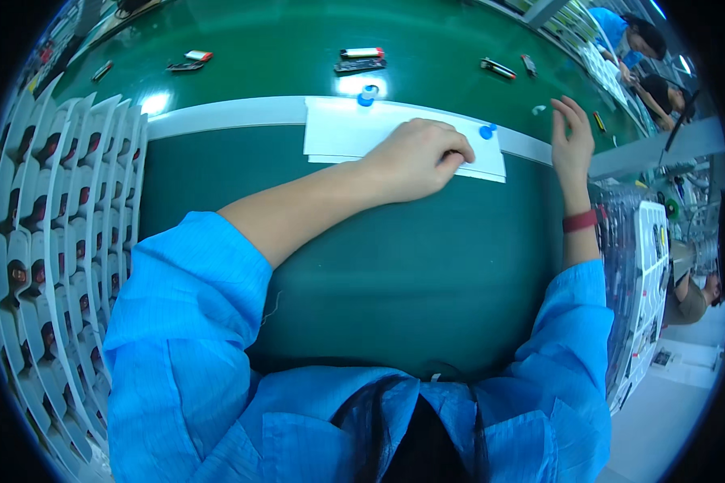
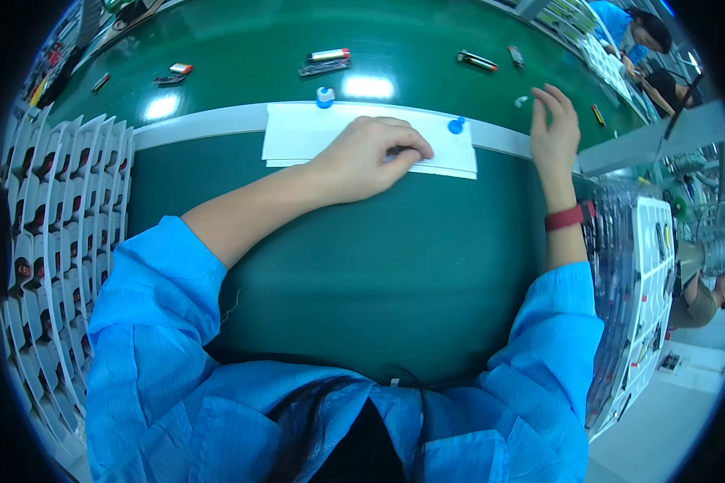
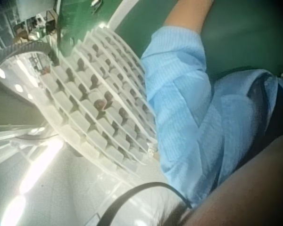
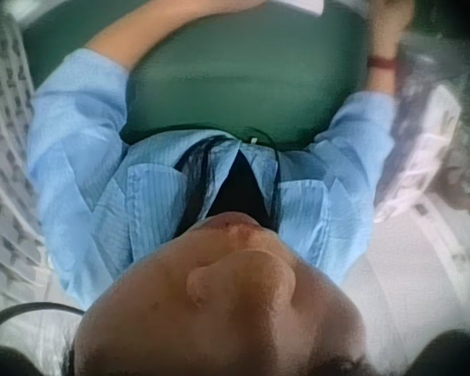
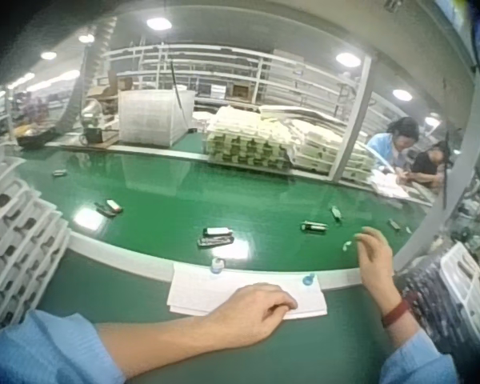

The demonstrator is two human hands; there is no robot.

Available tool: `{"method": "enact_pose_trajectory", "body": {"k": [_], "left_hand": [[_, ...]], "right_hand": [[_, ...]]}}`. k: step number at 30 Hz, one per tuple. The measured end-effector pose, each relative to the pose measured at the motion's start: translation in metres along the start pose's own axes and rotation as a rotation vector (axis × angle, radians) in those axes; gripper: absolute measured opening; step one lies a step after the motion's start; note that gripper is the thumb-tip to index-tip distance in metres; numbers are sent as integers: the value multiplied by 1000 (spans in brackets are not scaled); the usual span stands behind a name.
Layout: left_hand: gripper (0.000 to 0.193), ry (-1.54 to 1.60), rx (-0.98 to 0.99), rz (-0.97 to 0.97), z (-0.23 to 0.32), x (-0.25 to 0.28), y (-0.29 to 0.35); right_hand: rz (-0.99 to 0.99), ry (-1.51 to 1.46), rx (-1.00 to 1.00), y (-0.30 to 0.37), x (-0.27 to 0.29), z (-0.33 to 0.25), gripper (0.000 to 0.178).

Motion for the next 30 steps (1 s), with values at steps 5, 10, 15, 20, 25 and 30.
{"method": "enact_pose_trajectory", "body": {"k": [5,10,15,20,25,30], "left_hand": [[14,-66,-78,-12,8,2,-5],[28,-503,357,290,-52,107,-13],[44,-661,575,116,-98,111,-6],[35,-555,547,88,-78,100,-15],[25,-479,421,122,-67,94,-27],[25,-397,-65,152,18,64,-32]], "right_hand": [[-103,-153,-92,25,-18,-27,13],[22,-453,-189,26,-29,-6,15],[-76,-386,-189,24,-32,-14,14],[-14,-359,-291,20,-34,24,16],[185,-219,-400,15,-34,45,27],[-1,-609,-189,32,-30,-14,12]]}}
Point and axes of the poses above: each hand's wrist, its own y-axis away from the middle knuckle, its own x-axis out of the back of the hand, z = x × y, the point moved 2 cm from there along -y, towards the middle knuckle, and after that the axes turned 14 degrees about -z, right-handed, at the moved point
